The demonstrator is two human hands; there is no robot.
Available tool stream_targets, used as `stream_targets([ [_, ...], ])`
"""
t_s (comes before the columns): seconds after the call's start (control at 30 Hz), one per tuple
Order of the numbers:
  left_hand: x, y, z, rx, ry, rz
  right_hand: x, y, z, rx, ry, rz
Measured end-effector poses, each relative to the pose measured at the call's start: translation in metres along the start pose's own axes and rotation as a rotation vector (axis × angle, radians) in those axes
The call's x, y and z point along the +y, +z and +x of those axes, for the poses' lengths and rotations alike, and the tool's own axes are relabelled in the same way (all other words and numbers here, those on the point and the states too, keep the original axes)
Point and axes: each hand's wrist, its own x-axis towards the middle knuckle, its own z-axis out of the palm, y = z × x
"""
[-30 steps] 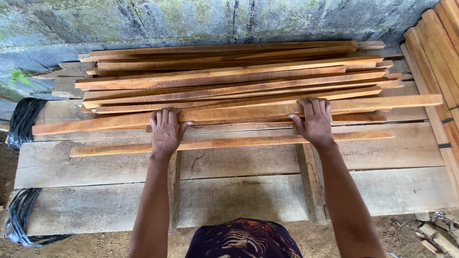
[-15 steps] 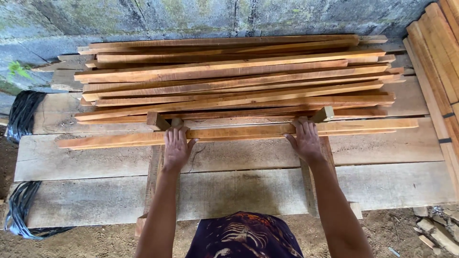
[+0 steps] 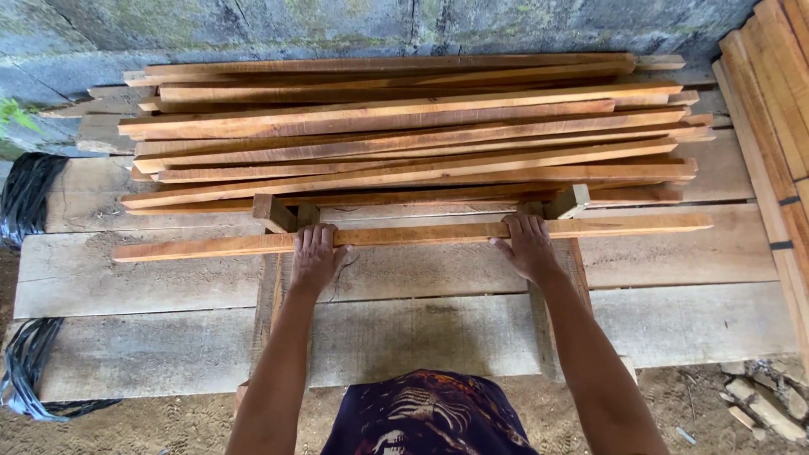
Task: Tying wooden slats together into bundles using rubber strips.
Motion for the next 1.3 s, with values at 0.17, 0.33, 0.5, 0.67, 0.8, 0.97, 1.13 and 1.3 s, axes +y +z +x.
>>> stream_targets([
  [0.17, 0.022, -0.015, 0.015, -0.041, 0.052, 0.091, -0.05, -0.038, 0.018, -0.051, -0.025, -0.091],
  [0.33, 0.07, 0.038, 0.039, -0.092, 0.171, 0.133, -0.102, 0.009, 0.052, -0.087, -0.165, -0.146],
  [0.5, 0.088, 0.033, 0.053, -0.241, 0.226, 0.018, -0.126, -0.001, 0.068, -0.135, -0.246, -0.055],
  [0.67, 0.01, 0.023, 0.026, -0.124, 0.166, 0.078, -0.057, -0.018, 0.046, -0.22, -0.16, -0.046],
  [0.8, -0.036, -0.005, 0.009, -0.157, 0.087, 0.016, -0.01, -0.03, 0.023, -0.29, -0.006, -0.024],
  [0.97, -0.04, -0.037, 0.023, -0.123, 0.142, -0.023, 0.019, -0.024, 0.023, -0.228, -0.062, -0.039],
  [1.13, -0.025, -0.066, 0.032, -0.017, 0.148, 0.067, 0.003, -0.054, 0.025, 0.061, -0.089, -0.206],
  [1.3, -0.028, -0.007, 0.001, 0.137, 0.111, 0.096, -0.018, -0.039, 0.01, 0.314, -0.156, -0.176],
])
